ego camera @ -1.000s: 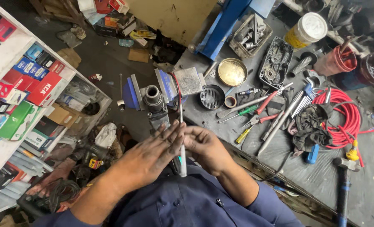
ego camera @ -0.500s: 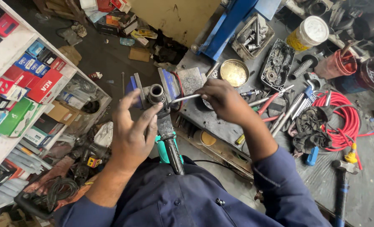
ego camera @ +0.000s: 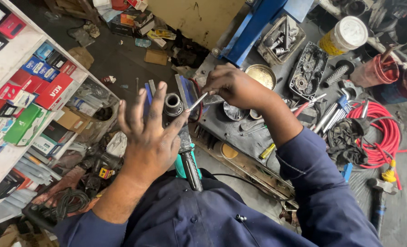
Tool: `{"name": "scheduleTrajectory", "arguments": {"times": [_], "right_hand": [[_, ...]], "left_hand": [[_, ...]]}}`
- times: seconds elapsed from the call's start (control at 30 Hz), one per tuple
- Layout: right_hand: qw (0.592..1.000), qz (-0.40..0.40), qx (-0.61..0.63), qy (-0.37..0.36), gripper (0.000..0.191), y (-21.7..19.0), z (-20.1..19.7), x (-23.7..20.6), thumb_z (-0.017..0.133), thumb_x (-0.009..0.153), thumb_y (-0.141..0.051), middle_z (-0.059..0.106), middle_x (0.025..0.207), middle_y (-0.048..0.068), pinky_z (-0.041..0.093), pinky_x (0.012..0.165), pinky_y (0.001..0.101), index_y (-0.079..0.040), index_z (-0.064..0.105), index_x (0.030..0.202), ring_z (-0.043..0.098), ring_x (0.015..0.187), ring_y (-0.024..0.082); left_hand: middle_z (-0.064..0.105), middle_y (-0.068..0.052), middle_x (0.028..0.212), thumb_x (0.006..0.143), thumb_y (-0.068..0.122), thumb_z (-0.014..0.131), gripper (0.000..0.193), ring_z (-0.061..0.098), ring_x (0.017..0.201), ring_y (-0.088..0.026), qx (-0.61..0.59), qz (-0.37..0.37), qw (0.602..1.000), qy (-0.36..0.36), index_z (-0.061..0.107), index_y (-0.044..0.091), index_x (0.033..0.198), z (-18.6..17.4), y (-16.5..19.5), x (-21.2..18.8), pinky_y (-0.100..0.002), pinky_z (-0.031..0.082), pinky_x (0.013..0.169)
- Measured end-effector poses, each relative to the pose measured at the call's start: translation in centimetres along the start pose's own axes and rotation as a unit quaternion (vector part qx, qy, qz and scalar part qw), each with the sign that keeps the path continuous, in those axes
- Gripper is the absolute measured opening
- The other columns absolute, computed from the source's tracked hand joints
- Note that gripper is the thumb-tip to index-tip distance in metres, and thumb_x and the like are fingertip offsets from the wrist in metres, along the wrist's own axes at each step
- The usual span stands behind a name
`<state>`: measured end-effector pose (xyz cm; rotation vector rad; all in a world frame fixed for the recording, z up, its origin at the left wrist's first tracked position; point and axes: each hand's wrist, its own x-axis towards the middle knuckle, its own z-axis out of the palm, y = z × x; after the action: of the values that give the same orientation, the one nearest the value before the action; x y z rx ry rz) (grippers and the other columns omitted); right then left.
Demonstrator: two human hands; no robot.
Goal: The person works on a demolition hammer clamped in a bench vise, repeatedly inserting a long metal rod into the tool's chuck, tapping and repositioning it, and manipulating the chuck by hand to seat and test the rod. They continue adjusting the rod and chuck throughout the episode.
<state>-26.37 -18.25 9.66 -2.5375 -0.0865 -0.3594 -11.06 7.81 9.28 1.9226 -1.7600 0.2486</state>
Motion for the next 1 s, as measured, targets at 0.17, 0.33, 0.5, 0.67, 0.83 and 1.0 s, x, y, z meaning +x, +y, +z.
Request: {"name": "scheduleTrajectory", "arguments": {"times": [0.17,0.33,0.5,0.67,0.83,1.0], "right_hand": [[1.000,-0.015,0.001,0.001,0.029,1.0,-0.1,0.6,0.070,0.083,0.007,0.072,0.101,0.006,0.048,0.091,0.0428,-0.009,0.078,0.107,0.064,0.100,0.028],[0.998,-0.045,0.027,0.020,0.021,1.5,-0.2,1.5,0.072,0.089,0.003,0.071,0.101,0.005,0.048,0.092,0.0422,-0.009,0.077,0.105,0.063,0.102,0.028],[0.997,-0.062,0.024,0.028,0.020,1.7,-0.4,2.2,0.073,0.089,0.004,0.071,0.101,0.004,0.046,0.093,0.0420,-0.009,0.077,0.104,0.063,0.102,0.028],[0.998,-0.063,0.006,0.018,0.033,1.2,-0.4,2.2,0.069,0.078,0.009,0.072,0.102,0.003,0.046,0.097,0.0404,-0.011,0.078,0.103,0.063,0.105,0.026],[0.998,-0.053,-0.013,0.031,0.036,1.0,-0.4,2.0,0.071,0.077,0.010,0.071,0.101,0.001,0.045,0.099,0.0404,-0.012,0.079,0.103,0.061,0.106,0.025],[0.997,-0.058,-0.031,0.035,0.035,0.8,-0.7,1.7,0.071,0.074,0.010,0.069,0.102,0.001,0.044,0.101,0.0416,-0.011,0.078,0.101,0.060,0.108,0.026]], "left_hand": [[0.032,-0.014,0.169,0.086,0.022,0.075,0.043,0.025,0.151,-0.042,0.030,0.006,1.000,-0.006,0.075,0.034,0.127,0.0,-0.1,0.2,-0.071,0.011,0.119],[0.034,-0.011,0.170,0.093,0.023,0.073,0.032,0.026,0.152,-0.039,0.032,0.020,0.999,0.020,0.076,0.035,0.123,-0.1,-0.4,0.7,-0.070,0.010,0.121],[0.036,-0.011,0.169,0.095,0.023,0.071,0.029,0.027,0.151,-0.038,0.039,0.021,0.999,0.019,0.076,0.035,0.121,-0.4,-0.2,1.0,-0.070,0.010,0.120],[0.037,-0.011,0.168,0.095,0.023,0.071,0.029,0.027,0.151,-0.037,0.034,0.025,0.999,0.014,0.077,0.035,0.120,-0.6,-0.4,1.2,-0.069,0.010,0.120],[0.039,-0.009,0.168,0.096,0.025,0.071,0.023,0.028,0.152,-0.036,0.031,0.025,0.999,0.009,0.079,0.036,0.115,-0.6,-0.4,1.5,-0.069,0.009,0.121],[0.040,-0.009,0.167,0.095,0.025,0.071,0.024,0.031,0.150,-0.035,0.030,0.025,0.999,-0.008,0.080,0.034,0.115,-0.8,-0.1,1.9,-0.070,0.009,0.120]]}}
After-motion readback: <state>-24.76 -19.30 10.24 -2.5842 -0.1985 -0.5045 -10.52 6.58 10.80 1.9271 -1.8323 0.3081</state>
